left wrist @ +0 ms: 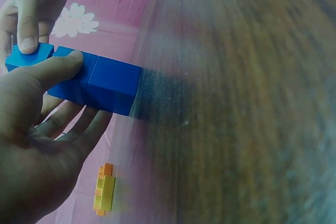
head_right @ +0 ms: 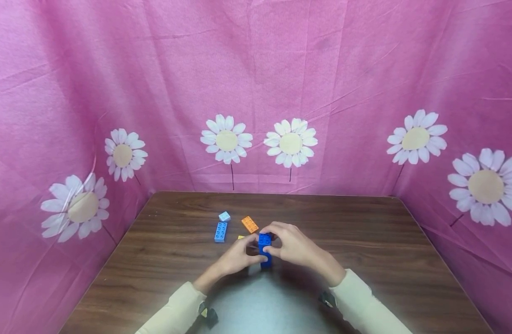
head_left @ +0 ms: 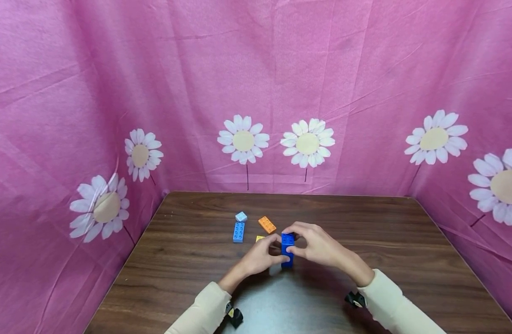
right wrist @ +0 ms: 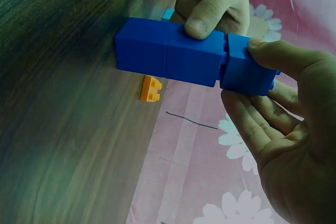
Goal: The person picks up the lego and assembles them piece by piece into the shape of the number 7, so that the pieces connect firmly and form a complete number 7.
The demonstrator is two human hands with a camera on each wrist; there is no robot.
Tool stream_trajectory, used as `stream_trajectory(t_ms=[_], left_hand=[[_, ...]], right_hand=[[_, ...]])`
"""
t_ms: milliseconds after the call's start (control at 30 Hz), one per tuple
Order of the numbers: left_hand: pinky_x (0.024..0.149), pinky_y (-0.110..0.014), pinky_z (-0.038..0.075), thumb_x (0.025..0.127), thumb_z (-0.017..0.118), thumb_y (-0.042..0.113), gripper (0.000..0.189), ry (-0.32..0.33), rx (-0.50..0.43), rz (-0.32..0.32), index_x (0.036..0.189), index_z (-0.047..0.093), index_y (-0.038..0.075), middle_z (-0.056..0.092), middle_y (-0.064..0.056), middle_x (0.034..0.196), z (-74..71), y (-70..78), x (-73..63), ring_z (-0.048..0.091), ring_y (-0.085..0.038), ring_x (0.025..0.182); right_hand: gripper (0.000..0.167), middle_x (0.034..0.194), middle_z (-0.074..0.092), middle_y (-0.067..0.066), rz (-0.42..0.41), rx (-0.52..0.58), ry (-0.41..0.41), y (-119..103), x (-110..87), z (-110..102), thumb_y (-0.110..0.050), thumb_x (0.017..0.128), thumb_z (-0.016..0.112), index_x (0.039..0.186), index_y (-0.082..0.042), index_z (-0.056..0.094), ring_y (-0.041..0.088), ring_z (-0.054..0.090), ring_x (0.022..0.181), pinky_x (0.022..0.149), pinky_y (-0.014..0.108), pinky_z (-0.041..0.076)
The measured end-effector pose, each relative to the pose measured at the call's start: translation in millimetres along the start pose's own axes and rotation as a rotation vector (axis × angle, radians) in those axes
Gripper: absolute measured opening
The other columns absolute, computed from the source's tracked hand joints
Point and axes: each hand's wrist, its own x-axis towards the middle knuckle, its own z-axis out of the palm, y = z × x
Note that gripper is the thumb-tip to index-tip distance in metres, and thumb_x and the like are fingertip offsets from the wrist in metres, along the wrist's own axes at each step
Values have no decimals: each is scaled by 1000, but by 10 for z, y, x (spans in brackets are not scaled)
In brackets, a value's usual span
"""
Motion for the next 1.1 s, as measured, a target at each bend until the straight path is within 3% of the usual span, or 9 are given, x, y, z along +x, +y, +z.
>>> stream_trajectory(t_ms=[467,733,967,1100], left_hand=[[99,-28,59,98,80,20,26,-11,-30,2,120,67,15,74,-4,122,0,-3,1,72,-19,117],[99,-30,60,98,80,17,27,-10,-28,3,120,67,10,74,-9,125,-18,17,6,71,-23,118],[100,-30,59,97,81,18,26,1,-10,1,118,68,14,74,-3,123,-16,19,12,71,-18,117],[99,-27,59,97,81,20,25,1,-2,-5,118,67,15,74,-1,121,-5,7,10,72,-16,116]], right_hand=[[33,115,74,-2,22,14,-11,17,0,2,-18,91,86,121,-14,70,13,75,101,87,32,64],[33,116,75,4,18,39,-7,31,17,4,-16,91,85,120,-10,71,18,77,100,87,42,65],[33,117,76,5,19,33,-10,15,38,-6,-16,92,85,121,-9,72,18,77,101,88,44,65],[32,116,76,5,21,47,-16,17,28,-4,-15,91,85,120,-9,72,17,77,100,85,38,66]])
